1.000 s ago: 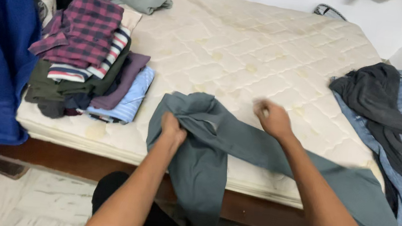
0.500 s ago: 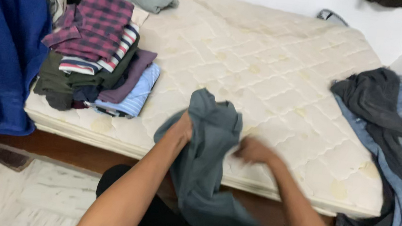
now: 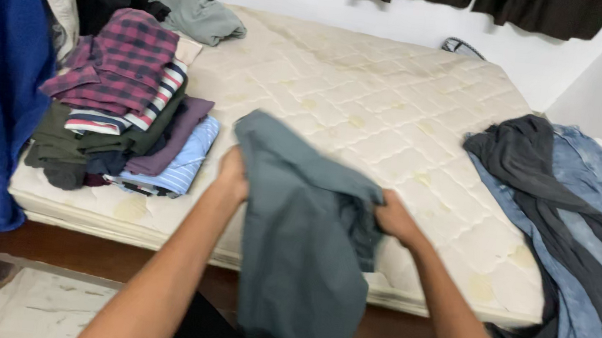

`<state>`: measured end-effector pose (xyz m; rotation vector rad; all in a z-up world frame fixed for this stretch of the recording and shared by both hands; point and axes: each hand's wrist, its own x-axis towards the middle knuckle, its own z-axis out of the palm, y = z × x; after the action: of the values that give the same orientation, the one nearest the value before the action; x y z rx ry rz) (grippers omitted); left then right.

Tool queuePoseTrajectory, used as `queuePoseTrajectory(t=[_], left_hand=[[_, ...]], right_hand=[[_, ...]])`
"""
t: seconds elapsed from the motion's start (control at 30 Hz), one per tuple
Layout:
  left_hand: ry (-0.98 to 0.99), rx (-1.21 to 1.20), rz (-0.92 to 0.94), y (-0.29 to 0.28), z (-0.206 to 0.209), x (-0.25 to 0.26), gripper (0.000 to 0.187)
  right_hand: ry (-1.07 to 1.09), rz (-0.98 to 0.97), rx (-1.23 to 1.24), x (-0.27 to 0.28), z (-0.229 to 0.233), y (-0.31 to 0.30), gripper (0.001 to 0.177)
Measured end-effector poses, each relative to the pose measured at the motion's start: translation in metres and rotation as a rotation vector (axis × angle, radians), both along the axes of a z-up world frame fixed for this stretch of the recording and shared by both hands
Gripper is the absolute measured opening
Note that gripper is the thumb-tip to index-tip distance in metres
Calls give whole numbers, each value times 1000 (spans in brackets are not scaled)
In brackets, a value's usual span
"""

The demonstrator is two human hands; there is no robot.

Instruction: The person folds several pairs of pants and jeans on a bed. They smooth and fold each item neatly, then stack them on the left side of the bed.

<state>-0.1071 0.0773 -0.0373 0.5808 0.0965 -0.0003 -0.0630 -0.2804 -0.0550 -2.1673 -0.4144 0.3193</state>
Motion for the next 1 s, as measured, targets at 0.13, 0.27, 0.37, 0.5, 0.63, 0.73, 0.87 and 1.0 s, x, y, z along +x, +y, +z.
queuePoseTrajectory(t=[0.13, 0.27, 0.37, 0.5, 0.63, 0.73, 0.87, 1.0], left_hand=[[374, 48, 11, -19, -24, -36, 98], [424, 387, -161, -67, -42, -51, 96], [400, 508, -193, -86, -47, -52, 105], [514, 720, -134, -87, -64, -54, 111], [572, 772, -86, -80, -95, -47, 93], [456, 702, -45, -79, -113, -35, 65], [567, 726, 60, -92, -117, -17, 55], [517, 738, 112, -105, -105, -14, 43]], right_hand=[[-362, 180, -189, 30, 28, -39, 23], [-333, 118, -312, 65, 37, -50, 30], [-364, -114, -391, 84, 31, -62, 32], [-189, -310, -452, 75, 13, -95, 57], [401, -203, -150, 26, -8, -149, 105], [494, -62, -27, -19, -37, -172, 128], [-140, 107, -1, -34, -84, -156, 131], [-3, -105, 243, -15, -105, -147, 60]])
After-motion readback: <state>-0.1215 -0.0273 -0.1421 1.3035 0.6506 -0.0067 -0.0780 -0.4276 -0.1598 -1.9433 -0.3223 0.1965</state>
